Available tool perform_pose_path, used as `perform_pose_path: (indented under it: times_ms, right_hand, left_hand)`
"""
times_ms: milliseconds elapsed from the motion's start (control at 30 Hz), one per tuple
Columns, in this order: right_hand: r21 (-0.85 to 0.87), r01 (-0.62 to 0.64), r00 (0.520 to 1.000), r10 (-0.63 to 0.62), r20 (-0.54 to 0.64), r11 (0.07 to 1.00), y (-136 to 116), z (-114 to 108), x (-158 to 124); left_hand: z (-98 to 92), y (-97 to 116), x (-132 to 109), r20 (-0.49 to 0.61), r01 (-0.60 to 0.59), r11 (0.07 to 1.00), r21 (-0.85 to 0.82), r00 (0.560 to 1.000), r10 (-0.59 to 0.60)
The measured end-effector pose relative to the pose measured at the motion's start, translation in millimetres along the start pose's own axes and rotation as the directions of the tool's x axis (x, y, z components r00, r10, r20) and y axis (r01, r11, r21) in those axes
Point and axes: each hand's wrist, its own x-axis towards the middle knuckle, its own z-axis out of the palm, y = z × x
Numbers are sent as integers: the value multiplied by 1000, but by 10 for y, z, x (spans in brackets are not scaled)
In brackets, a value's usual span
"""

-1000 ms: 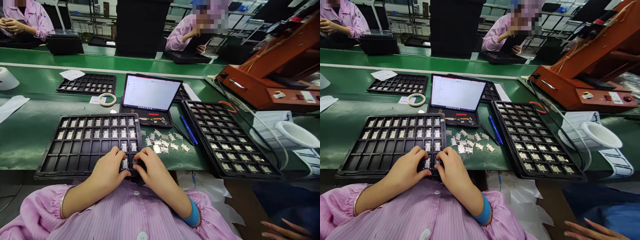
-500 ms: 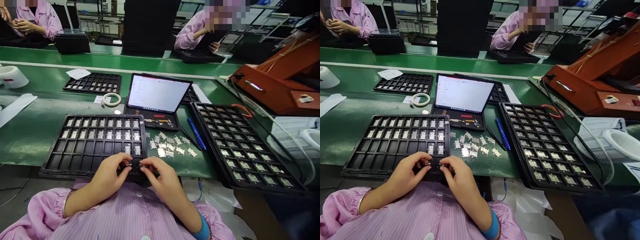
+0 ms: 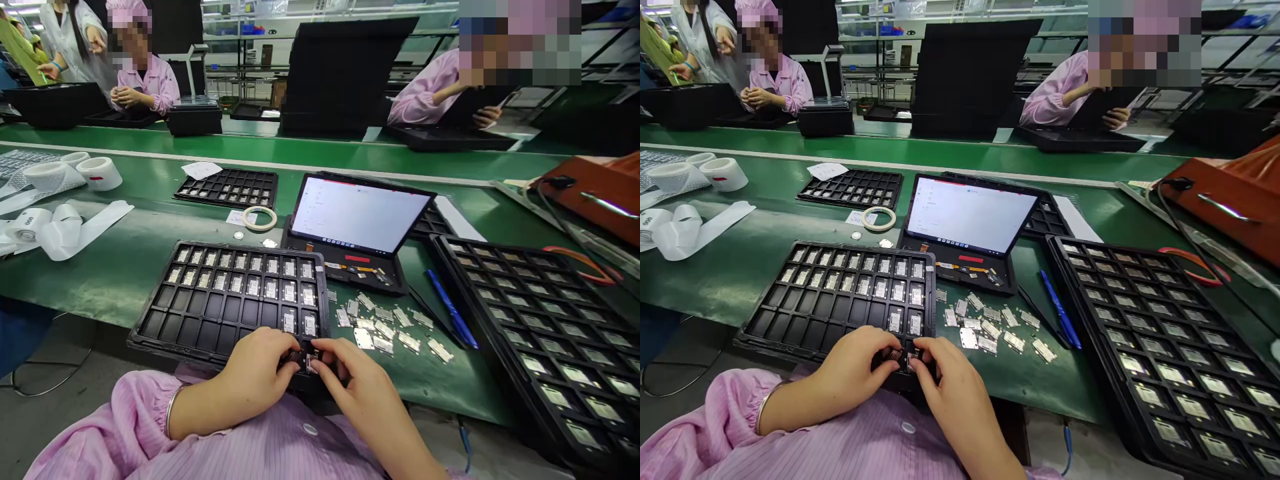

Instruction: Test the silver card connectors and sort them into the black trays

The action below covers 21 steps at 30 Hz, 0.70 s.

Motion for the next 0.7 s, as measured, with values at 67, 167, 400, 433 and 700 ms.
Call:
perform_pose_path:
  times_ms: [67, 167, 400, 433, 700]
  right_hand:
    - [-39, 22, 999, -24, -37, 999, -2, -32, -15]
    - [-58, 58, 994, -63, -88, 997, -6, -80, -36]
    - [-6, 138, 985, -138, -102, 990, -74, -67, -70]
    - [-8, 147, 984, -147, -100, 989, -92, -60, -82]
    - [-33, 114, 984, -118, -130, 993, -91, -139, -273]
  left_hand:
    - [-114, 20, -19, -33, -8, 999, 37, 999, 9]
    - [-585, 33, -17, -175, 7, 996, 90, 985, 9]
    - [-1808, -239, 803, -245, 223, 885, 408, 961, -130]
    - [-1850, -327, 1003, -216, 220, 880, 422, 966, -138]
    - [-1718, -932, 1847, 15, 88, 875, 477, 994, -108]
